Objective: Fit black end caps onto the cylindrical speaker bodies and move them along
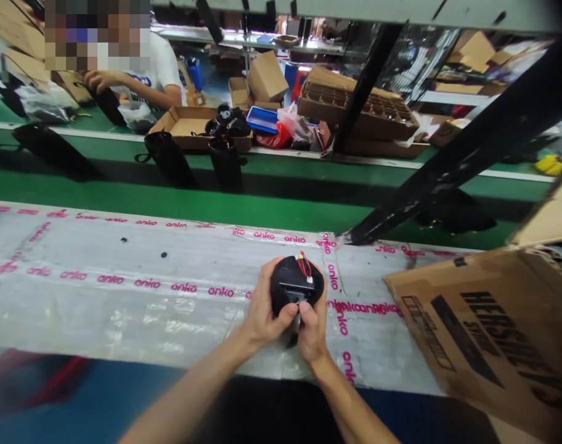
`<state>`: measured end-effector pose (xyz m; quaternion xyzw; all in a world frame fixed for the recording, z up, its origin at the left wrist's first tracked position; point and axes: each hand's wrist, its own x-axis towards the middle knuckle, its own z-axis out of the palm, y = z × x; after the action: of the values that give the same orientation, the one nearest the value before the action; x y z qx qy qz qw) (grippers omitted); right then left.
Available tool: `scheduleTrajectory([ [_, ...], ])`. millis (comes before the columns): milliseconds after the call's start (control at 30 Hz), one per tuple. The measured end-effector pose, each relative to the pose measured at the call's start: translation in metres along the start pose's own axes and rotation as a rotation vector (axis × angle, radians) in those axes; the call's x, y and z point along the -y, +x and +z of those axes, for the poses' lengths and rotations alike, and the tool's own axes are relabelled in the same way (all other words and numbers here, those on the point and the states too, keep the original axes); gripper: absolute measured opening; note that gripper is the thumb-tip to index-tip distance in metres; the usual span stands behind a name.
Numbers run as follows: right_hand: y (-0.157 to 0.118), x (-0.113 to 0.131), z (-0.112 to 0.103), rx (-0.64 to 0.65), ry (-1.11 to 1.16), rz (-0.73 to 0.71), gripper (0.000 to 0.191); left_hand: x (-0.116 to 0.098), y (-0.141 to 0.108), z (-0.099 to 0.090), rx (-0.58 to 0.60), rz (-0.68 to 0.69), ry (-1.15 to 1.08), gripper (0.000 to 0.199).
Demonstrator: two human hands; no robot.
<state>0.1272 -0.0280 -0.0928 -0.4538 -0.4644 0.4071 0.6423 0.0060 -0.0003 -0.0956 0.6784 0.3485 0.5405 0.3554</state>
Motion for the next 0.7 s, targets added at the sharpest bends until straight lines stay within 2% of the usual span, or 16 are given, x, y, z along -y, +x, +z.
scheduleTrajectory([
  [100,0.001,0.007,0.005,-0.041,-0.087,-0.009,0.053,-0.012,-0.004,0.014,-0.153,-0.066,-0.031,0.066],
  [267,-0.013,0.007,0.006,-0.06,-0.168,-0.123,0.053,-0.026,-0.023,0.02,-0.202,-0.119,-0.041,0.058],
  [400,-0.02,0.005,0.004,-0.037,-0.172,-0.181,0.056,-0.02,-0.032,0.01,-0.122,-0.081,-0.072,0.066],
  [600,-0.016,0.006,0.007,-0.039,-0.155,-0.156,0.054,-0.018,-0.018,-0.021,0.144,-0.044,-0.079,0.08],
  [633,-0.016,0.007,0.008,-0.036,-0.163,-0.158,0.054,-0.02,-0.016,-0.022,0.155,-0.036,-0.067,0.08],
  [700,-0.016,0.007,0.009,-0.032,-0.176,-0.162,0.053,-0.026,-0.014,-0.018,0.094,-0.02,-0.021,0.074],
])
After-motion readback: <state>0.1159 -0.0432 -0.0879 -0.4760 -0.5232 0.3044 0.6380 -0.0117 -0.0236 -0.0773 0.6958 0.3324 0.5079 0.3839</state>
